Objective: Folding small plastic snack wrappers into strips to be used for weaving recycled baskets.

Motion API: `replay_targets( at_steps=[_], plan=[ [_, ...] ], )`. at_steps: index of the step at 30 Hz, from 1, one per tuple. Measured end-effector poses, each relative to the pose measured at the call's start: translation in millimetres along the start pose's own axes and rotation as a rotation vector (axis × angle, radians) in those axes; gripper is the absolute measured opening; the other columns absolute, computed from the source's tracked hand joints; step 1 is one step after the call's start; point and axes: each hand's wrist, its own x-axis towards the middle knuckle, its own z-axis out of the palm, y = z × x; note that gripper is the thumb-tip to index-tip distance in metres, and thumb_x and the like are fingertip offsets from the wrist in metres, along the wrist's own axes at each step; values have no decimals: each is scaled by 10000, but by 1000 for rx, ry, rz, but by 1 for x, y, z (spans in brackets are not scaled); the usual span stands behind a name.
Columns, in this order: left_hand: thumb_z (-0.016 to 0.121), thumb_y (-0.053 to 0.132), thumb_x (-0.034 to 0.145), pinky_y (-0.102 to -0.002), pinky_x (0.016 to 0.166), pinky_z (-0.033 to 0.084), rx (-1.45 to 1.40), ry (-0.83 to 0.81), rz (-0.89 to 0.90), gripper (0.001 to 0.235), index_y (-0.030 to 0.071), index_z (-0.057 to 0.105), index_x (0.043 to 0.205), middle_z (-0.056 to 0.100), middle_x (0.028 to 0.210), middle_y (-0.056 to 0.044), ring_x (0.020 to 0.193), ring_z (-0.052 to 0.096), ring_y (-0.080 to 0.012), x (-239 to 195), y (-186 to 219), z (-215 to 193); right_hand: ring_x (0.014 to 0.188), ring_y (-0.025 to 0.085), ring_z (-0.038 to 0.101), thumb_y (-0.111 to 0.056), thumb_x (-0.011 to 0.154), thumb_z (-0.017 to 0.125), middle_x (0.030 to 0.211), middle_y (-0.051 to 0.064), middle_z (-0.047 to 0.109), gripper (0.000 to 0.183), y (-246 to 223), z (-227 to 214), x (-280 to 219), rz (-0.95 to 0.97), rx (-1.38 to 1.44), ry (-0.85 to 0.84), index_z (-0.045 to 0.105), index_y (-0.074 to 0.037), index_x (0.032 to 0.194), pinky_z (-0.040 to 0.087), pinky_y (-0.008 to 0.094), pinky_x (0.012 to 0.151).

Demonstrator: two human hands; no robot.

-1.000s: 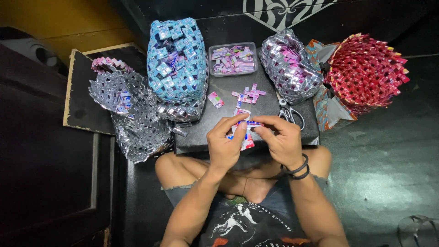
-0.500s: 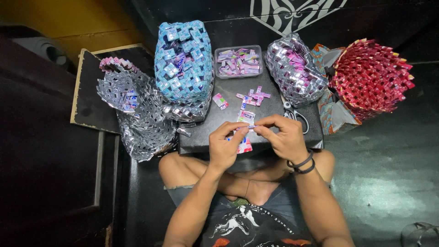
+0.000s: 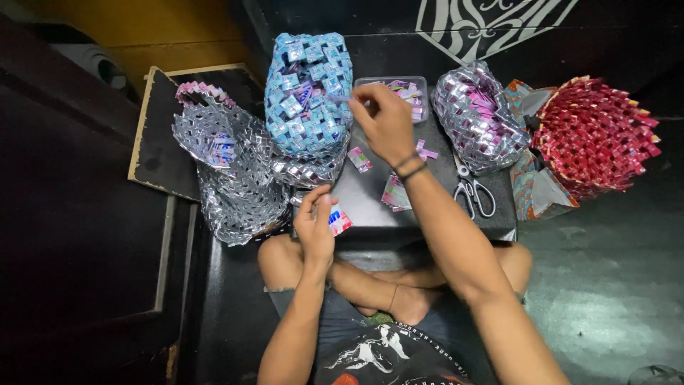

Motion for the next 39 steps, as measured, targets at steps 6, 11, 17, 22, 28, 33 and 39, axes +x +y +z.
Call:
replay_targets(
  at_steps=[6, 11, 17, 22, 28, 33, 39],
  plan=[
    [666, 72, 958, -293, 878, 529, 27, 36, 10, 206, 86, 753, 1144, 724, 794, -78, 833, 634, -116, 6, -5, -12, 766, 284, 720, -236, 996, 721, 914, 55, 728, 217, -7, 11, 17, -108, -193, -155, 723, -175, 1204, 569, 425, 754],
    [648, 79, 972, -280, 840, 535, -1, 46, -10, 200, 85, 742, 1149, 710, 800, -74, 806, 622, -95, 7, -17, -16, 1224, 453, 536, -376, 861, 841, 1324, 165, 557, 621, -21, 12, 3, -58, -322, -428, 596, -133, 1377, 484, 627, 968],
    [654, 99, 978, -295, 798, 556, -4, 31, 1, 187, 78, 739, 1142, 702, 803, -85, 779, 647, -111, 2, -23, -18, 1432, 446, 327, -451, 753, 882, 1500, 93, 434, 904, -34, 32, 4, -161, -721, -741, 448, -214, 1510, 397, 788, 976],
    [656, 98, 978, -298, 780, 566, 0, 10, 10, 184, 77, 740, 1141, 701, 807, -85, 767, 665, -119, 0, -21, -19, 1326, 270, 461, -441, 723, 879, 1224, 16, 590, 738, 13, 60, -11, -397, -784, -635, 546, -210, 1340, 547, 587, 863],
    [657, 102, 974, -268, 737, 562, 20, 7, -10, 195, 81, 746, 1146, 703, 807, -81, 752, 668, -107, 1, -24, -19, 1229, 234, 527, -400, 735, 863, 1034, -12, 592, 624, 9, 24, -4, -527, -756, -514, 551, -183, 1229, 591, 439, 756],
    [653, 99, 980, -289, 742, 569, 18, -4, -21, 192, 69, 739, 1148, 698, 817, -98, 762, 664, -123, 0, -25, -15, 1251, 368, 564, -196, 693, 897, 1081, 119, 632, 640, -24, -69, 14, -515, -610, -631, 600, -86, 1250, 563, 480, 909],
    [595, 76, 985, -247, 806, 528, -60, -104, -106, 239, 12, 669, 1202, 668, 1021, -85, 915, 641, -139, -2, -38, -11, 1374, 382, 545, -73, 704, 797, 1273, 165, 641, 613, -19, -195, 4, -427, -714, -594, 589, -10, 1278, 460, 454, 1136]
  ],
)
